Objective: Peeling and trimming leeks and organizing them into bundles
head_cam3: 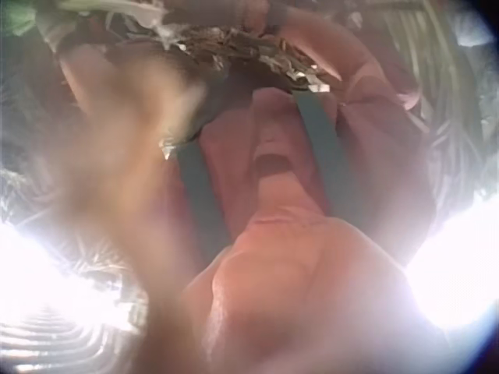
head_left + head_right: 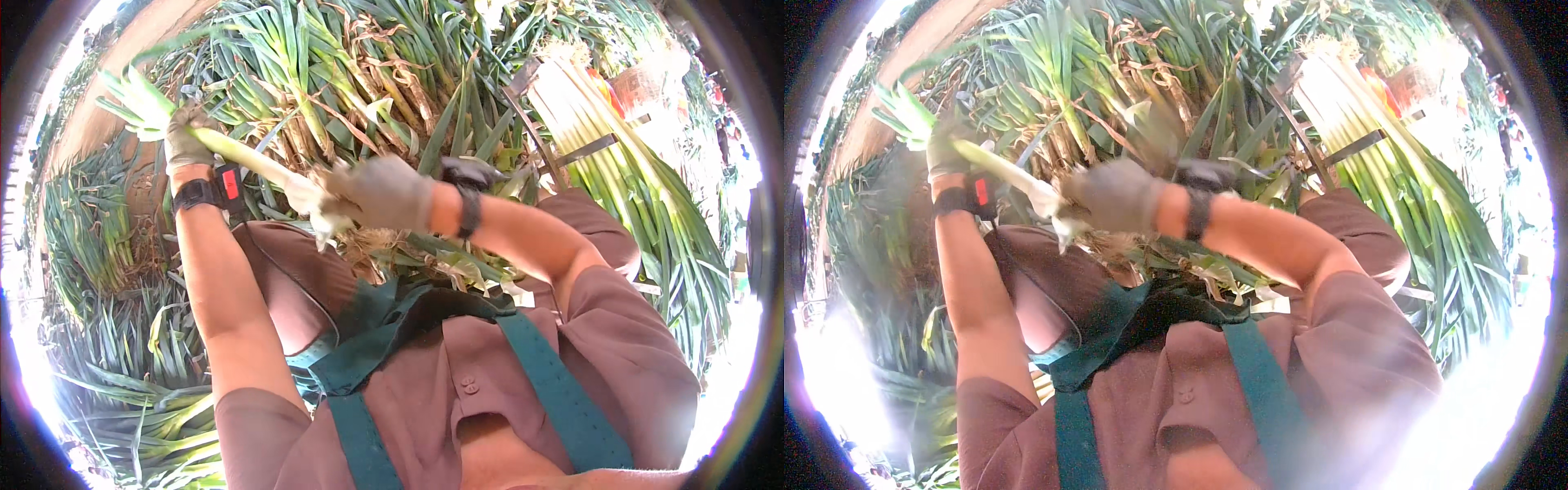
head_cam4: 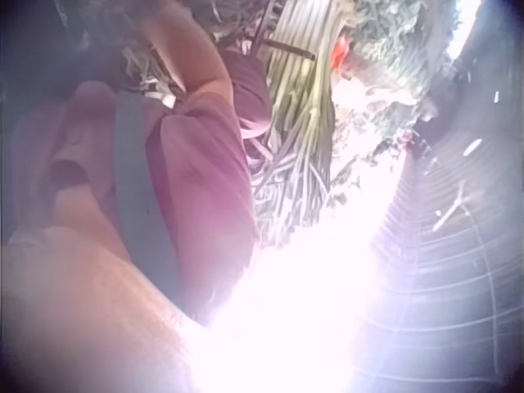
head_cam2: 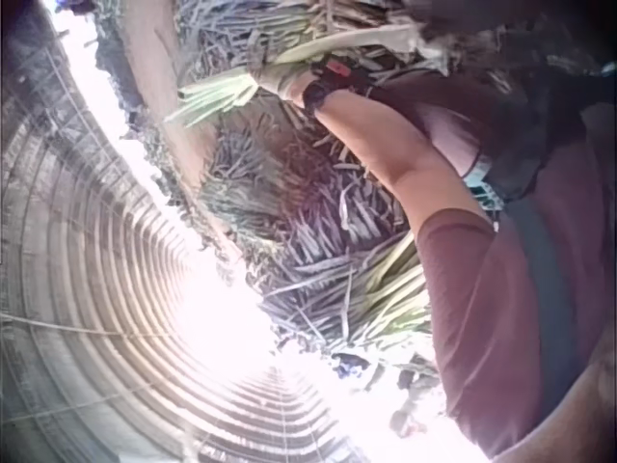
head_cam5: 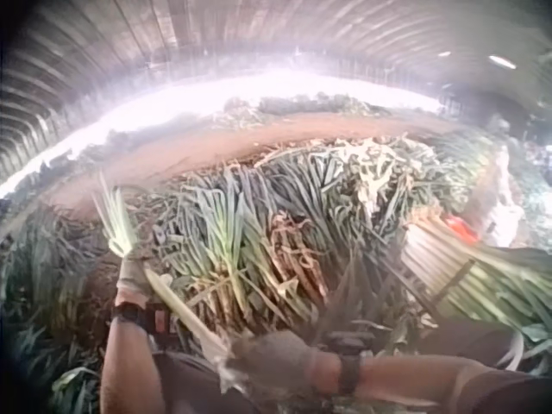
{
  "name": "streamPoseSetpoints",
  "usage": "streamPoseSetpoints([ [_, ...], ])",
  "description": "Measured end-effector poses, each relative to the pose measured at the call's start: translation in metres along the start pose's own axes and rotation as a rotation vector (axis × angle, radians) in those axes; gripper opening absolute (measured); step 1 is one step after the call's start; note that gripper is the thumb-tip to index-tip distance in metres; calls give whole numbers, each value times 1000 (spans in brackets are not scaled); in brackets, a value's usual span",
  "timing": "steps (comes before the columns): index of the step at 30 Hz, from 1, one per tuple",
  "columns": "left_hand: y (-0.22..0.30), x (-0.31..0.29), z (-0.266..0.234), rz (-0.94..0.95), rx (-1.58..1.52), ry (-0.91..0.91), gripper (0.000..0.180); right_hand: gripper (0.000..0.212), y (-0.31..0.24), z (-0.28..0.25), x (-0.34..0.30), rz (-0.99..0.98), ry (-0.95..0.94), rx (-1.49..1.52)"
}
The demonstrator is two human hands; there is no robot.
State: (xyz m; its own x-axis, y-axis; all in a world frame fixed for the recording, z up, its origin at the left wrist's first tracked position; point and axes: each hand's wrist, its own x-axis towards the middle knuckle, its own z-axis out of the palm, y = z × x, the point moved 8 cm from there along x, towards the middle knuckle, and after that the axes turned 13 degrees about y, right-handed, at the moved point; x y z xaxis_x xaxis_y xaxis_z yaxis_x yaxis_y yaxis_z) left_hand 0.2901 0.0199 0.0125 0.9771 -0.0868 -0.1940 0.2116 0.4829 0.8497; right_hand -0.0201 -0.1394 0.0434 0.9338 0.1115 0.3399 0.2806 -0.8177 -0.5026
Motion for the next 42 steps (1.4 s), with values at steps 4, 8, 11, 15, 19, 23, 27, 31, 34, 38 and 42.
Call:
streamPoseSetpoints([
  [4,-15,53,-70,-5,-43,136,20,36,-1,-29,-100,179,29,17],
  [8,42,91,-204,327,564,232,19,30,-22,-80,-176,286,-31,81],
  [11,24,93,-218,211,421,390,16,30,17,-109,-232,567,-175,-49],
  [15,60,53,-227,261,348,543,17,36,20,-99,-208,446,-226,-240],
  [19,50,-24,-114,182,122,512,25,36,31,-95,-129,210,30,-207],
  [23,54,-96,-44,172,-90,-132,21,37,47,-61,-61,222,-62,20],
  [27,12,-137,4,101,-145,-35,28,35,100,2,-30,370,-208,133],
  [31,-12,-108,-18,-9,-160,-137,21,34,147,67,-10,444,-188,233],
  [34,-17,-113,-14,-60,-77,-23,17,32,180,113,22,501,-83,272],
  [38,-18,-118,-11,-13,118,116,15,33,223,173,83,648,114,199],
  [42,-7,-114,-4,47,244,174,13,50,263,224,118,891,58,-48],
])
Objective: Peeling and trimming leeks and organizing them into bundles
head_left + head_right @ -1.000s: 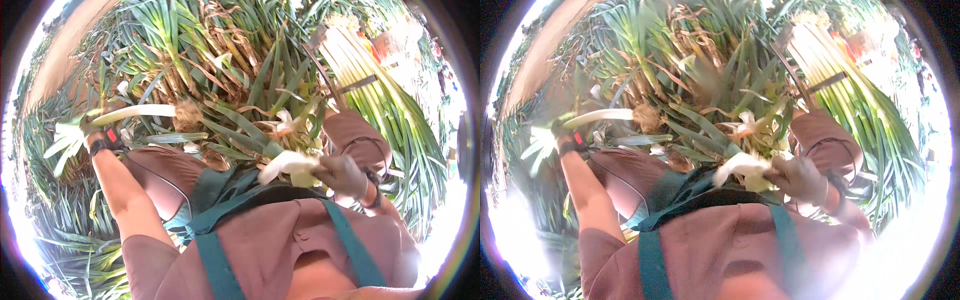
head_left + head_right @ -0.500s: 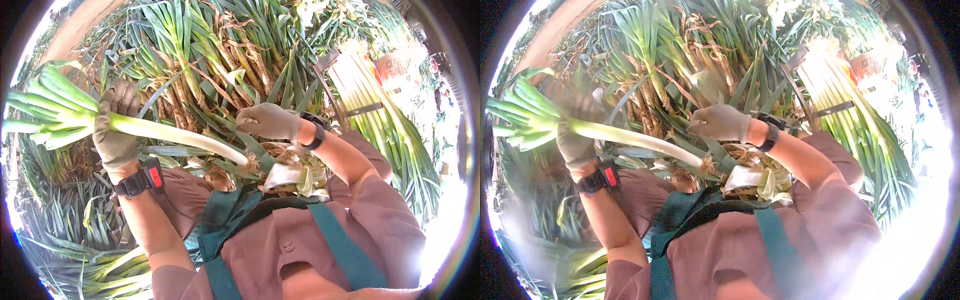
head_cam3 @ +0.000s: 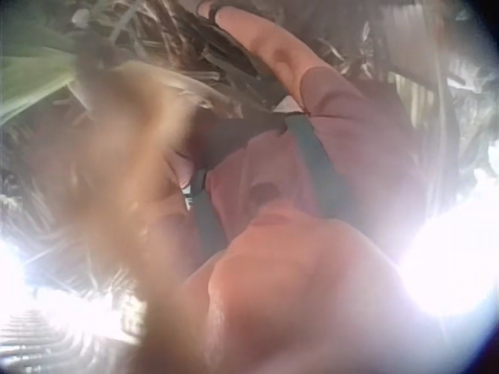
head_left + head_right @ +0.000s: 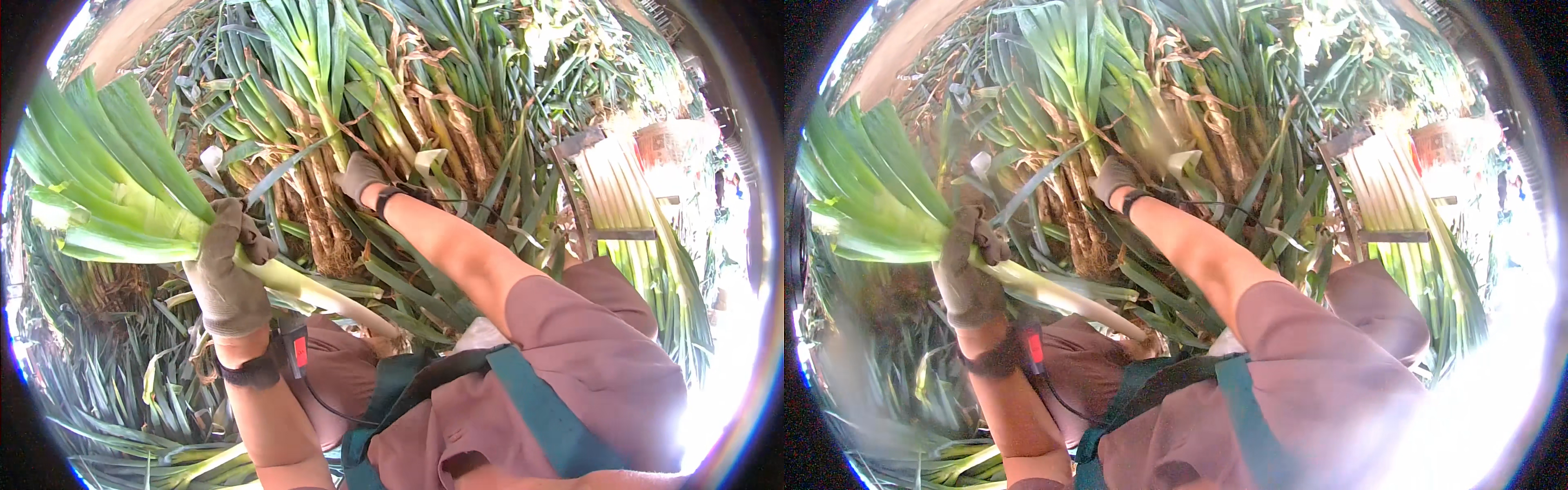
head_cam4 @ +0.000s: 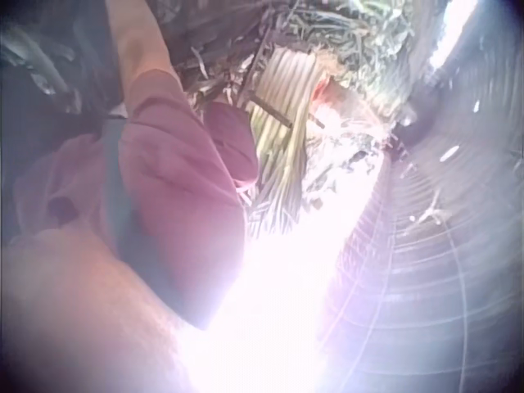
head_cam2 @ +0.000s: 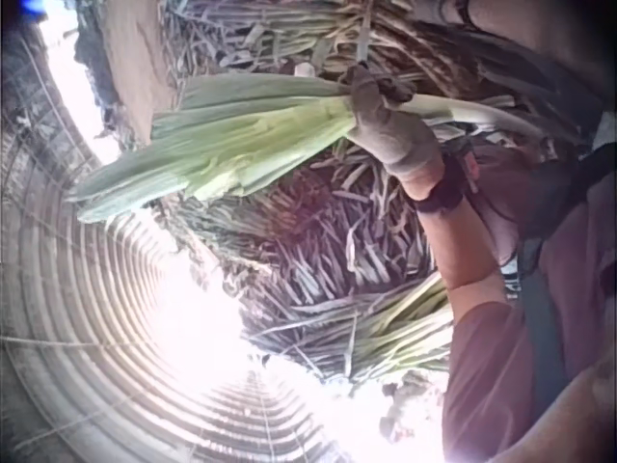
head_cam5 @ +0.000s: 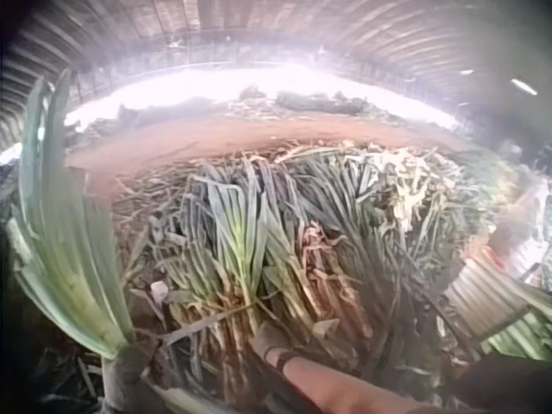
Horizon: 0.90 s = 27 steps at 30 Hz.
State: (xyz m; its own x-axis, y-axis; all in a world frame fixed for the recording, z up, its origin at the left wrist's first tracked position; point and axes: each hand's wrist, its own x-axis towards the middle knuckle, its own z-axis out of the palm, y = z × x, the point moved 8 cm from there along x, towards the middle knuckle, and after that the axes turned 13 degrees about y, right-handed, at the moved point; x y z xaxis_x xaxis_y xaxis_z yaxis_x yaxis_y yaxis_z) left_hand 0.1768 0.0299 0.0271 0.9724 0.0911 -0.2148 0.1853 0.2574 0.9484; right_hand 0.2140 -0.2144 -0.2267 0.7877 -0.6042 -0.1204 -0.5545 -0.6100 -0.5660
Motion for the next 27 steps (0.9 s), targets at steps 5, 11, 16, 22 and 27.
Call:
streamPoseSetpoints([
  [5,11,2,0,78,85,21,11,53,-14,1,22,-55,-235,147],
  [11,9,3,2,169,84,-8,7,33,-35,-127,-50,-232,-196,456],
  [16,18,-13,37,318,95,-33,9,36,-16,-204,-171,-326,-197,523],
  [22,-44,-33,78,-121,-79,-318,16,45,-3,-232,-271,-493,-177,391],
  [27,-59,-64,99,-144,74,-535,15,63,10,-267,-262,-435,-167,474],
])
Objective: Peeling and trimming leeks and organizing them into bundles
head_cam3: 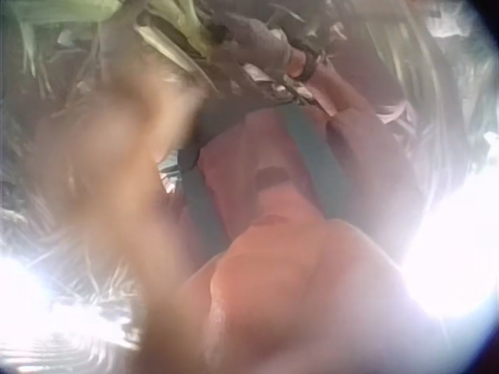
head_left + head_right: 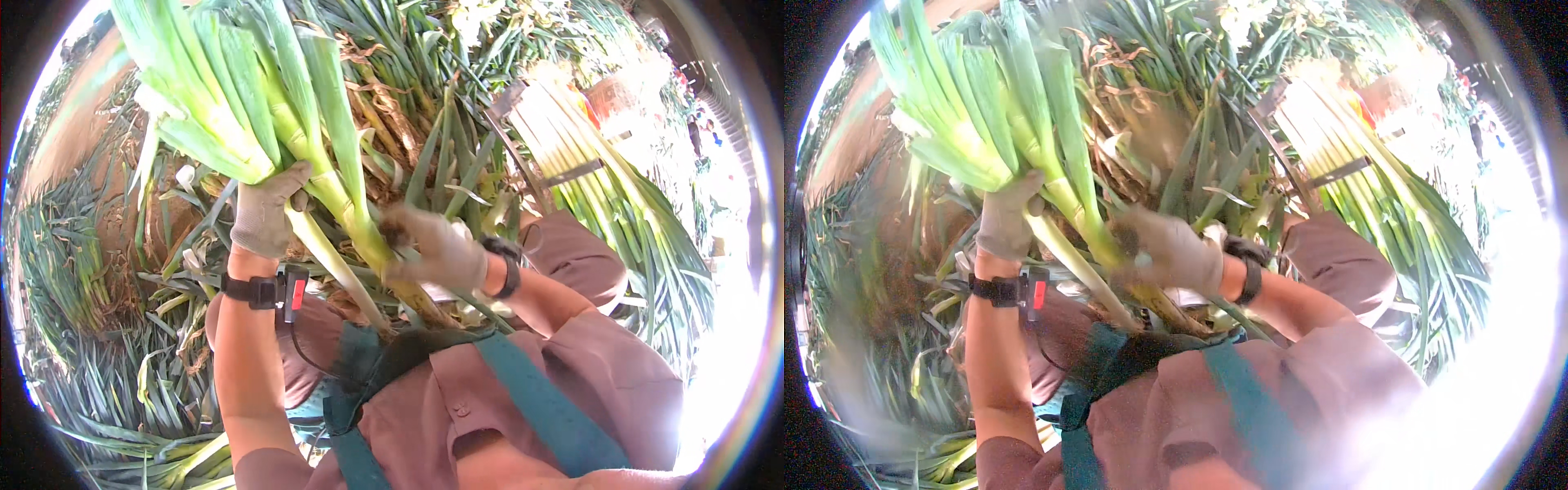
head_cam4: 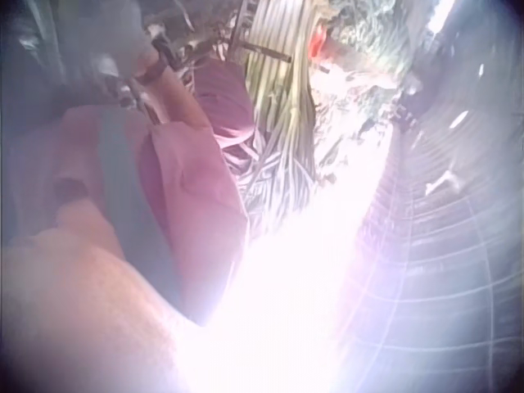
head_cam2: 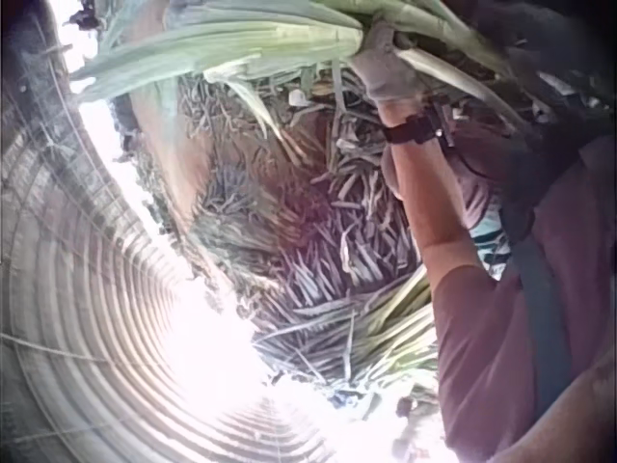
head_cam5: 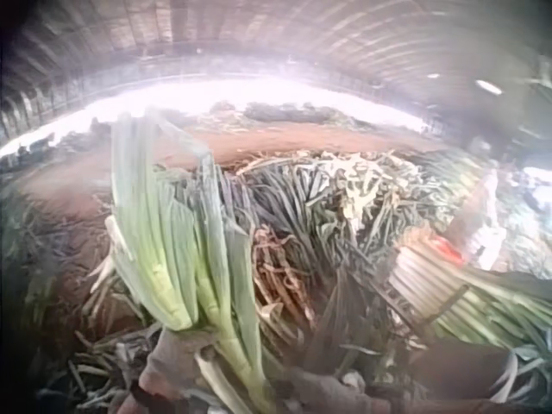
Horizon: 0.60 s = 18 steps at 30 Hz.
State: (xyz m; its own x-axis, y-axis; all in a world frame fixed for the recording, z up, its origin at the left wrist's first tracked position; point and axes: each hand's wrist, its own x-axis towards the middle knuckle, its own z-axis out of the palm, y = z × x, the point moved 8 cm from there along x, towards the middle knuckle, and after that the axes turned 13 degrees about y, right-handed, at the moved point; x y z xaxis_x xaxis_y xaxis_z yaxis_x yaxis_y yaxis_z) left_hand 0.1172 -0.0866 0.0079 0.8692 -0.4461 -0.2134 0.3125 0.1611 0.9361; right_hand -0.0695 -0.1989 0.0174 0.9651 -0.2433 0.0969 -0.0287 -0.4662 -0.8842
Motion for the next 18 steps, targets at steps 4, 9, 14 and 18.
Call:
streamPoseSetpoints([
  [4,6,-12,33,80,120,-68,14,47,5,-19,56,93,223,383],
  [9,1,-7,31,63,130,-33,12,33,29,-42,16,330,196,259],
  [14,-7,-12,13,13,-19,19,15,57,85,-64,-104,525,-107,-406],
  [18,-14,-14,9,-9,-45,15,17,71,60,-96,-104,232,298,-865],
])
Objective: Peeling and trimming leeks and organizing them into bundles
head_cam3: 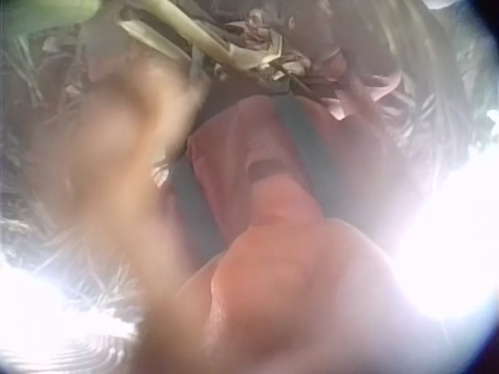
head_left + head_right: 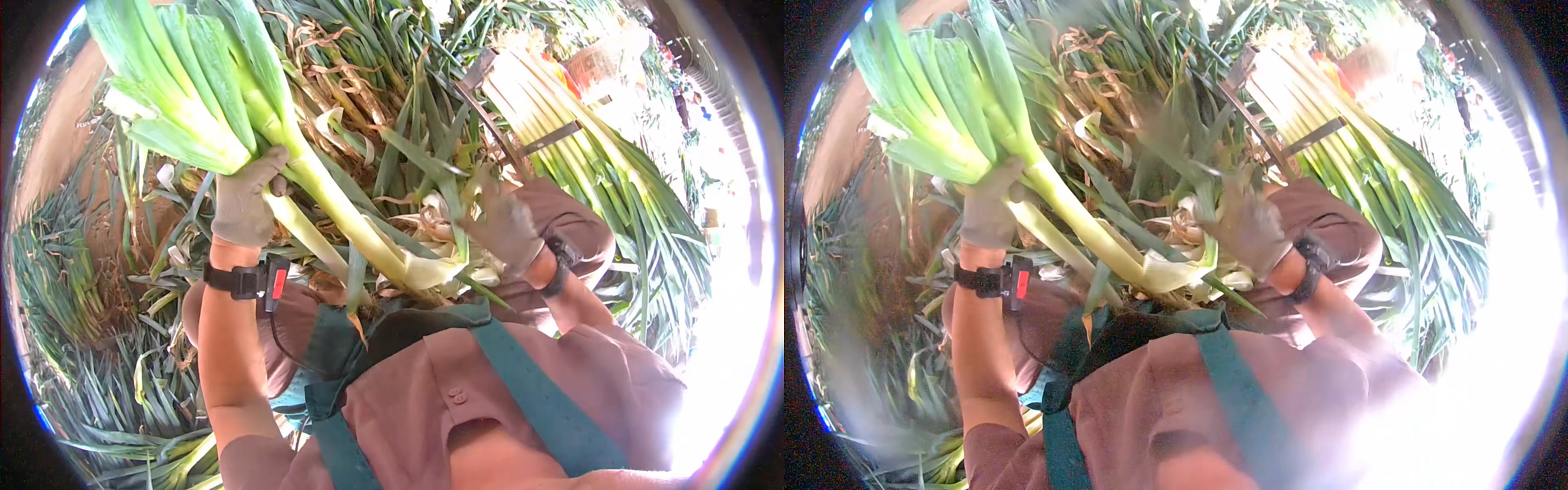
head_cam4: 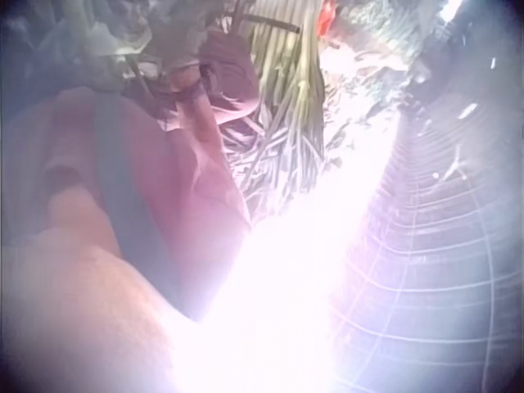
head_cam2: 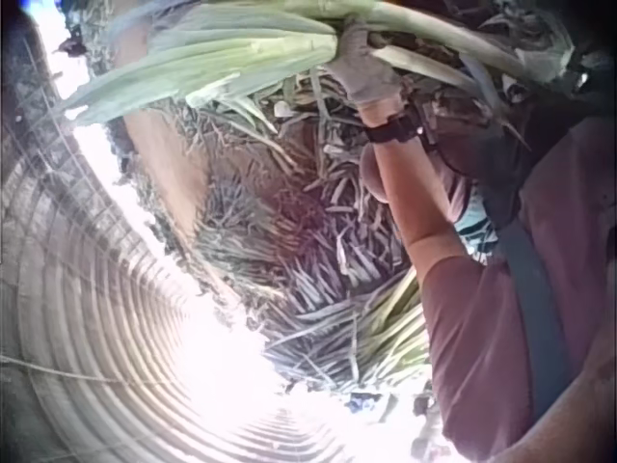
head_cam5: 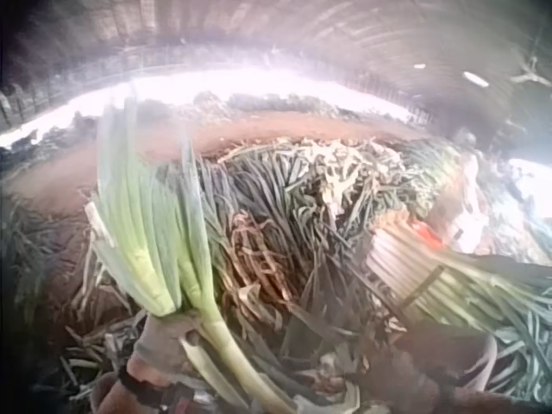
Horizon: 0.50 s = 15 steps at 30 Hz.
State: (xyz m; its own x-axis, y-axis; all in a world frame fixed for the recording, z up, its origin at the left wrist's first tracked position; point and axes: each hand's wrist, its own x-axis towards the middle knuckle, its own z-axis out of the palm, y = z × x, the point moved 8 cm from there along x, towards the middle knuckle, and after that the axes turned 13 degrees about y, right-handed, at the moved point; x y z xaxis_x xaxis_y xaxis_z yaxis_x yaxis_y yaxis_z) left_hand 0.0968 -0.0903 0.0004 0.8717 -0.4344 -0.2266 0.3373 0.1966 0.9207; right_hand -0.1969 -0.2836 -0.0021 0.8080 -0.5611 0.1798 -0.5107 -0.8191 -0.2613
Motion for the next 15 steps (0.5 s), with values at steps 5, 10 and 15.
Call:
streamPoseSetpoints([
  [5,28,-13,17,111,1,-84,18,60,-115,27,0,-38,-577,1032],
  [10,40,-17,27,164,13,-70,18,41,-124,53,2,88,-610,1204],
  [15,46,1,13,159,-137,-55,18,32,-120,42,26,52,-194,759],
])
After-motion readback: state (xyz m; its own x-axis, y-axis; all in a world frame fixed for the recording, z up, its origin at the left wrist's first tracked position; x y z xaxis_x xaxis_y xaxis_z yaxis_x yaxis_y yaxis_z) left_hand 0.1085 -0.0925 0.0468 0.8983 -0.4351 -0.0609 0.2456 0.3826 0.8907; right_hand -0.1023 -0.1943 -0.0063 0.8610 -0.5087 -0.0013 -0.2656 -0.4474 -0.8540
